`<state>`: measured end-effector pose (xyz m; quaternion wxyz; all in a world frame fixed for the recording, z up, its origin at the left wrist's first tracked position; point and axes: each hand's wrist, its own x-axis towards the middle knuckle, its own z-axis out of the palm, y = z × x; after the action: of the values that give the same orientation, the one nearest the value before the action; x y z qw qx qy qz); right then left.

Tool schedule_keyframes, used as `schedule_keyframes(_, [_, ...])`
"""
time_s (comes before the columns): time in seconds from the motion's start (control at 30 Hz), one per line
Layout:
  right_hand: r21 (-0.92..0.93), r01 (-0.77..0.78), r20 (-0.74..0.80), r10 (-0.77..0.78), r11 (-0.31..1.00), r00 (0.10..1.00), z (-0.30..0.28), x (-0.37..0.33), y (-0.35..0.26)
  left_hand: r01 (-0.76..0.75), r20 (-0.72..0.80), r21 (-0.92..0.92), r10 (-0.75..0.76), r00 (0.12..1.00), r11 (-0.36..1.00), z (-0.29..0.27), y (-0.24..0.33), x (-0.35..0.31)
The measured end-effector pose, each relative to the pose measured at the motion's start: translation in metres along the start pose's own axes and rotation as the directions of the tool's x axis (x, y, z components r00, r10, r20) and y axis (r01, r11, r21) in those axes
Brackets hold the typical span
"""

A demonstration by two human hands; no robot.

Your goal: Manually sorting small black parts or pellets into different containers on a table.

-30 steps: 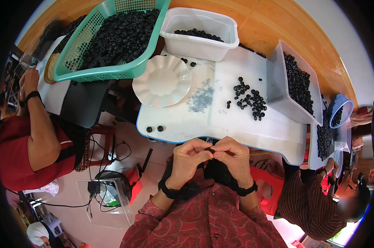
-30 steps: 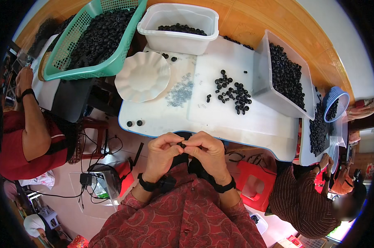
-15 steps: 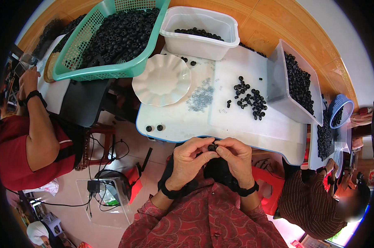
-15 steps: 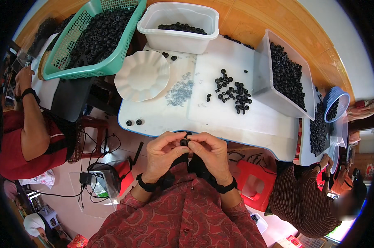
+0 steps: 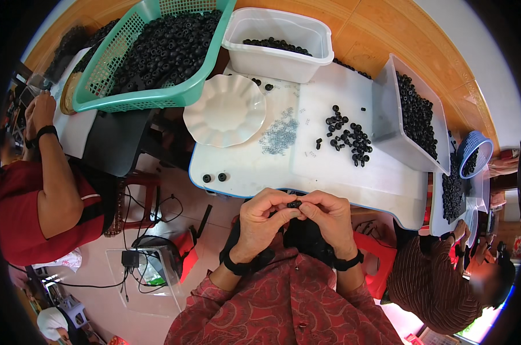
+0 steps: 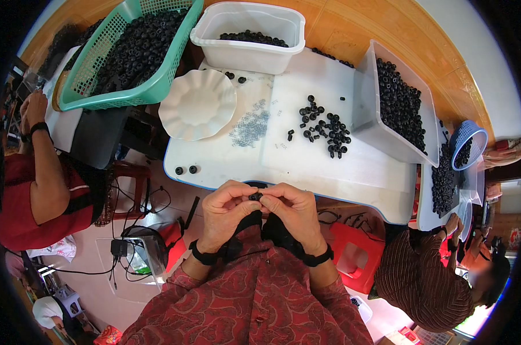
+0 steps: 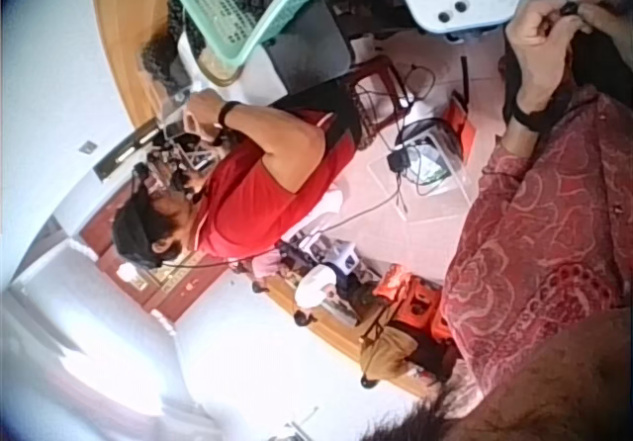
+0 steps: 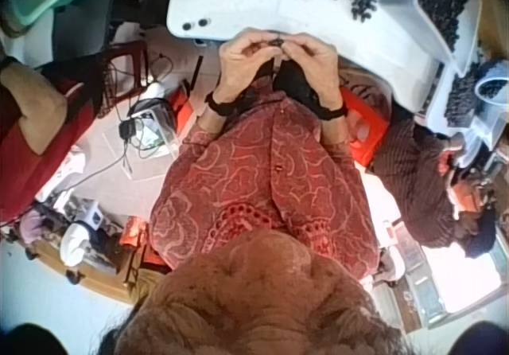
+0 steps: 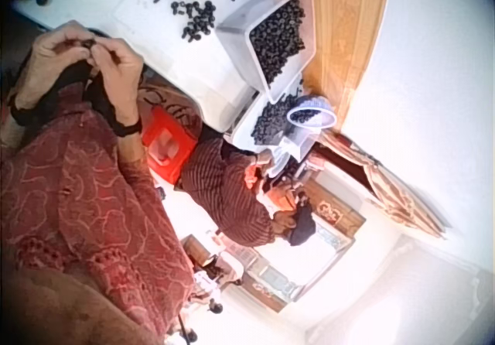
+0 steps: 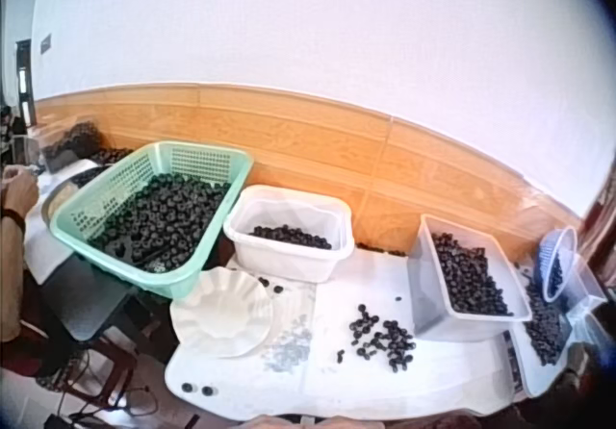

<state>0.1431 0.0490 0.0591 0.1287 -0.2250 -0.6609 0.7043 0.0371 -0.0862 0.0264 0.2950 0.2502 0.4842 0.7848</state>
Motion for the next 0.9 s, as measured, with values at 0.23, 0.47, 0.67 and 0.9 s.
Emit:
schedule_keyframes(0.23, [0.104, -0.034, 0.036, 0.03, 0.994, 0.999, -0.001, 0.003, -0.002, 0.023, 0.017, 0.032, -0.023, 1.0, 0.999, -0.005, -0.003, 0.0])
schedule_keyframes(0.47, [0.018, 0.035, 0.025, -0.036, 0.999, 0.999, 0.002, 0.0, -0.004, 0.081, 0.053, 0.005, -0.081, 0.995, 0.997, -0.012, -0.004, 0.002])
schedule_keyframes(0.67, [0.059, 0.04, -0.026, -0.038, 0.997, 0.999, 0.006, 0.0, -0.004, 0.197, 0.018, -0.137, -0.196, 0.98, 0.971, -0.008, 0.0, 0.001])
schedule_keyframes(0.9, [0.141, 0.026, -0.063, -0.017, 0.99, 0.998, 0.008, 0.0, 0.003, 0.05, 0.023, -0.028, -0.05, 0.999, 0.998, -0.01, -0.005, 0.002])
